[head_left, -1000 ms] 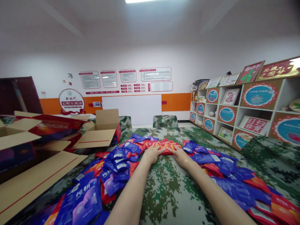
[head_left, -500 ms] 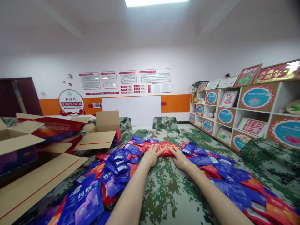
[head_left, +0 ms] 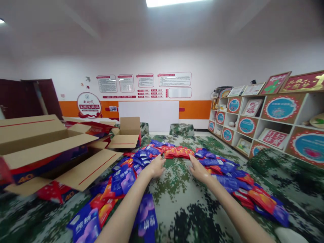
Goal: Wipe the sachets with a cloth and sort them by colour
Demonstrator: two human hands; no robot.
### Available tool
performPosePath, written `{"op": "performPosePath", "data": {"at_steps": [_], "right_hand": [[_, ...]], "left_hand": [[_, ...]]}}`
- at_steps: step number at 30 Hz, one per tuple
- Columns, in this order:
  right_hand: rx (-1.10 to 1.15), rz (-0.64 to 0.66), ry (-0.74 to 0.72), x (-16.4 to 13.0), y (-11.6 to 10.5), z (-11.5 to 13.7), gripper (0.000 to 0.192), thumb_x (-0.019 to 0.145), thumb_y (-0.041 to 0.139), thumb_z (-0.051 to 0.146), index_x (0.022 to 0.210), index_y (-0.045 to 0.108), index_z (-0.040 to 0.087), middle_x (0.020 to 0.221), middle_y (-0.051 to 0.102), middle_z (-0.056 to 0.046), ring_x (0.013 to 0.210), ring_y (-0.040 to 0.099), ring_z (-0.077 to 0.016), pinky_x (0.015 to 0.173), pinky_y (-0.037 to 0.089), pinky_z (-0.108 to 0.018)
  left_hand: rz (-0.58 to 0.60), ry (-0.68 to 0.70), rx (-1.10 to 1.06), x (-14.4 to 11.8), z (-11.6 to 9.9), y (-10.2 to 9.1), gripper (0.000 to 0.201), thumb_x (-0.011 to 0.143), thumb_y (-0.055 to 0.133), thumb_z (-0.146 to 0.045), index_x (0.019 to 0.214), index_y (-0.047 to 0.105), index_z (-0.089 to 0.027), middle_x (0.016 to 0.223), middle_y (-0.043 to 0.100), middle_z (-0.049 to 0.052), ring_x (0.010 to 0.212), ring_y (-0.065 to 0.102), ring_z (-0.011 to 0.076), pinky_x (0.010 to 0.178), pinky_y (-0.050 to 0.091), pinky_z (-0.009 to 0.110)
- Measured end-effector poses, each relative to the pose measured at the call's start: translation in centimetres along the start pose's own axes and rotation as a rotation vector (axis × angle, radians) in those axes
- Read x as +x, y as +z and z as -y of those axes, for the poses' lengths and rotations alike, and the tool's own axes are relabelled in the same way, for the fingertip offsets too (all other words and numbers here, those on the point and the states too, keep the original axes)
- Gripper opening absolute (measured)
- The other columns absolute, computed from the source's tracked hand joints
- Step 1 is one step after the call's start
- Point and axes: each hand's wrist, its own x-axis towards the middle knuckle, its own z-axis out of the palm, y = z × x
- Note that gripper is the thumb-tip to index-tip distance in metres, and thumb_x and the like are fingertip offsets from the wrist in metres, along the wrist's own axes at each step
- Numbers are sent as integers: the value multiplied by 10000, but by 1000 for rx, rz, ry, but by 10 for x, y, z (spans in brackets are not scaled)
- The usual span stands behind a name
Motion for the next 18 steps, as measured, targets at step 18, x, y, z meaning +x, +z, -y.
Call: {"op": "performPosePath", "data": {"at_steps": [18], "right_hand": [[73, 183, -65, -171, 20, 236, 556, 839, 360, 193, 1368, 315, 32, 1407, 354, -176, 1305, 311, -238, 1098, 249, -400]], "left_hand": [[219, -101, 214, -217, -20, 18, 484, 892, 331, -327, 1375, 305, -302, 1476, 229, 20, 1361, 145, 214, 1076, 164, 466]]}}
